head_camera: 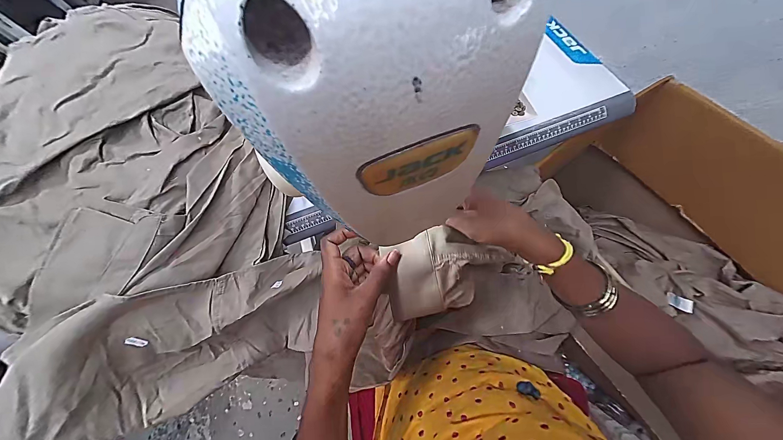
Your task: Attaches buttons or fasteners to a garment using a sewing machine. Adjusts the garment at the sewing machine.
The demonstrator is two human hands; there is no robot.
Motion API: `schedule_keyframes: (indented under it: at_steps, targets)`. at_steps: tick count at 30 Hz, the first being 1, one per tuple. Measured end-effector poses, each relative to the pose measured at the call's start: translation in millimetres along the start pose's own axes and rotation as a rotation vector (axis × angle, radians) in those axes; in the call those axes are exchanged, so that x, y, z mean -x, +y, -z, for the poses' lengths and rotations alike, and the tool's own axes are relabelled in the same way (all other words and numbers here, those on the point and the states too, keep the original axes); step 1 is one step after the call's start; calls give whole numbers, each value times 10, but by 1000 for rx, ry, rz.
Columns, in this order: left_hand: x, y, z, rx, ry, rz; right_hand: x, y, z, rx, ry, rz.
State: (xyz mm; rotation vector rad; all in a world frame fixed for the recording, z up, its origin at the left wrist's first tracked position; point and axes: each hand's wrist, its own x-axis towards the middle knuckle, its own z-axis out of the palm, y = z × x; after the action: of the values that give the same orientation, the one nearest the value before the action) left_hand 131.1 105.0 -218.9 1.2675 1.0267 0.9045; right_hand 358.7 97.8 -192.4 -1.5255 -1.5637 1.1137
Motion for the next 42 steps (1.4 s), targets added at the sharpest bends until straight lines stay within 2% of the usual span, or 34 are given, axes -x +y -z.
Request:
schedule_keyframes:
  at_steps: [8,12,13,16,18,25,32,38,42]
  targets:
    - [-142,-40,-38,-69,39,-19,-90,57,7,-72,82,85]
    - [-131,-58,-43,-77,40,-27,-89,117,81,99,111,116]
    - [-131,-64,-43,-76,38,-28,-95,149,164,188,163,120]
    - [-139,-87,-51,-42,28,-52,-205,490,482,491,506,187]
    - [-136,-97,-63,-34,36,-66,-278,635,661,682,604,174]
    - [-129,-99,-59,-18,41,-48,-724,847,719,999,478,262]
    - [-112,-112,-67,48,54,1,-562,820,667,881,636,387]
    - [-124,-139,-54,4,50,-17,-667,906,737,1043,512,340]
    - [132,-197,-145,-148,177,-81,-581,823,698,1002,522,385]
